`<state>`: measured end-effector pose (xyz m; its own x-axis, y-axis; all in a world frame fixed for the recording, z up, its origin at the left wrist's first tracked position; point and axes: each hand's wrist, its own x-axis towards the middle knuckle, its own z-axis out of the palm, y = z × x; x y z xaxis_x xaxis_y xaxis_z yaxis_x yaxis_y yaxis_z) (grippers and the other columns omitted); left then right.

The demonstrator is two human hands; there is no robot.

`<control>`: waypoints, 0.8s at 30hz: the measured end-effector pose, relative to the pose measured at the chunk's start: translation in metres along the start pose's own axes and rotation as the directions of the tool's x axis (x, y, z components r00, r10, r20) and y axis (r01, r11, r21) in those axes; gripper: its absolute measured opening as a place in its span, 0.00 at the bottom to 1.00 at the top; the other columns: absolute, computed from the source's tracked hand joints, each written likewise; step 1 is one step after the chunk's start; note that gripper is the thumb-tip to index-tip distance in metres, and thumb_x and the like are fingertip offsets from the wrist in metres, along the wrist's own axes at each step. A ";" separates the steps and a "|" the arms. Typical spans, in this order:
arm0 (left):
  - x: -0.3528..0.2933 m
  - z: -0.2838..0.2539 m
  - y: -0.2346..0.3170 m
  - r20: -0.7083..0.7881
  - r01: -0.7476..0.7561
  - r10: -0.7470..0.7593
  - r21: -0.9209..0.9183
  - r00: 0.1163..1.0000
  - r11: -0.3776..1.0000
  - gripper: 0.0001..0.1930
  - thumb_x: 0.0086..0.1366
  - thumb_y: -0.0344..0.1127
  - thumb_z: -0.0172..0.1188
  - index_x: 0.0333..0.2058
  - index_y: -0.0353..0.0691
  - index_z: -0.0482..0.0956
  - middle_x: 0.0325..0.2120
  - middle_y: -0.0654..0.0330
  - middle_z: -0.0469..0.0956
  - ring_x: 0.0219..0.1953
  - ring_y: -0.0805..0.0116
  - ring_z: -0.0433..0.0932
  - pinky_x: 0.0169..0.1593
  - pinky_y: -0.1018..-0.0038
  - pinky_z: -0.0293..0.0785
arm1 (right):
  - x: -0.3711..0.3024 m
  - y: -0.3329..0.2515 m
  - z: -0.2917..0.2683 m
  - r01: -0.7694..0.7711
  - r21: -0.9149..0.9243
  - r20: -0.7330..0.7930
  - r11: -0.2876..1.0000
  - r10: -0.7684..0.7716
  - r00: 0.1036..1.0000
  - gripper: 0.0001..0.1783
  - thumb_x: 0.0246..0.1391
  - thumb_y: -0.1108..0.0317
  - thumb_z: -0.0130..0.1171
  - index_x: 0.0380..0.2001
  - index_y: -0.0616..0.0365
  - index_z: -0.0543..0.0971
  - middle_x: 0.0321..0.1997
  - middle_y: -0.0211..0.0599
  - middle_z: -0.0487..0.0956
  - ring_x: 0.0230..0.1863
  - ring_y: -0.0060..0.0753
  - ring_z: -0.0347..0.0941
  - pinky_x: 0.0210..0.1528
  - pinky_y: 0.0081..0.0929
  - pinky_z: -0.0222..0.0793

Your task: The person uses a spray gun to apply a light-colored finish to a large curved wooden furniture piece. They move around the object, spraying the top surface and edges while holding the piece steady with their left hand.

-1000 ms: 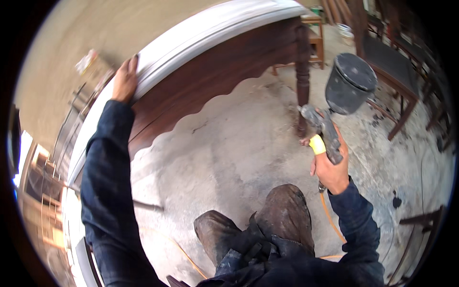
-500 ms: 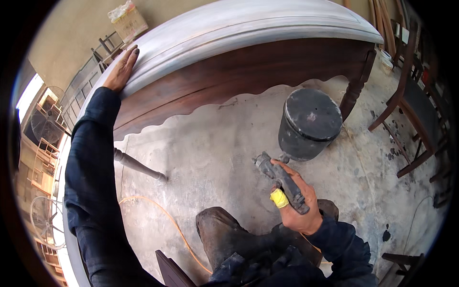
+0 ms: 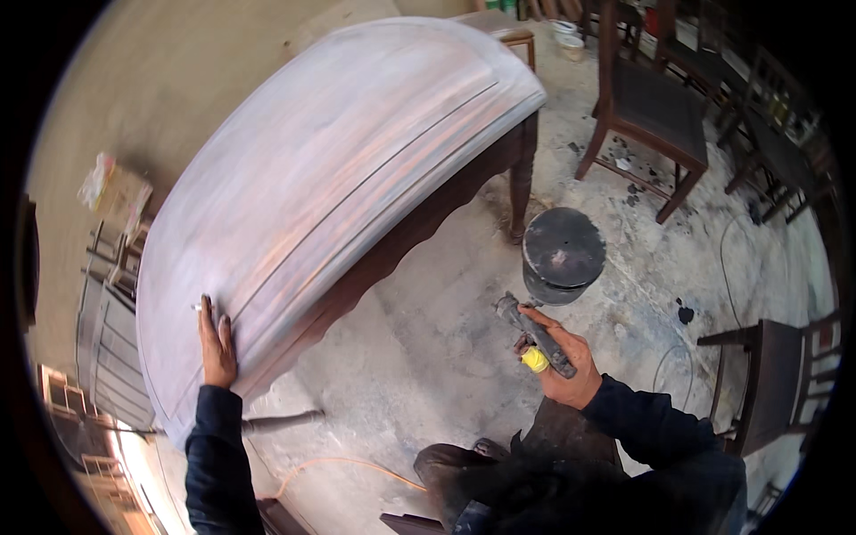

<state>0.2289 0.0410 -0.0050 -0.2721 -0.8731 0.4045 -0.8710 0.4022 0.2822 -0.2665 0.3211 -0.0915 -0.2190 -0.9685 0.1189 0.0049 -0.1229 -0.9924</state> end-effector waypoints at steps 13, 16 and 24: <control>0.052 0.027 0.012 0.032 0.129 -0.134 0.126 0.990 0.984 0.33 0.72 0.32 0.52 0.71 0.32 0.49 0.69 0.38 0.56 0.72 0.44 0.54 0.73 0.58 0.49 | 0.008 -0.081 -0.087 -0.042 -0.015 -0.180 0.999 0.038 0.983 0.30 0.60 0.78 0.56 0.66 0.62 0.68 0.44 0.35 0.80 0.45 0.20 0.75 0.54 0.22 0.69; 0.113 0.068 0.051 0.001 0.045 -0.046 0.088 0.999 0.995 0.31 0.73 0.32 0.51 0.70 0.32 0.52 0.66 0.38 0.60 0.68 0.45 0.61 0.70 0.58 0.54 | 0.049 -0.085 -0.120 -0.015 0.044 -0.292 0.999 0.027 0.956 0.27 0.62 0.76 0.56 0.64 0.61 0.69 0.44 0.35 0.80 0.43 0.19 0.75 0.51 0.21 0.70; 0.144 0.117 0.110 0.021 -0.076 0.076 0.001 0.997 0.997 0.30 0.73 0.34 0.49 0.70 0.33 0.54 0.65 0.40 0.62 0.67 0.48 0.63 0.70 0.59 0.55 | 0.087 -0.100 -0.170 -0.033 -0.008 -0.367 0.999 0.027 0.930 0.25 0.63 0.70 0.59 0.63 0.62 0.71 0.56 0.39 0.78 0.51 0.20 0.72 0.55 0.21 0.67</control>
<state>0.0462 -0.0733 -0.0177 -0.3460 -0.8456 0.4064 -0.8480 0.4672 0.2501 -0.4518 0.2863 0.0127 -0.5618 -0.8242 0.0717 0.0039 -0.0892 -0.9960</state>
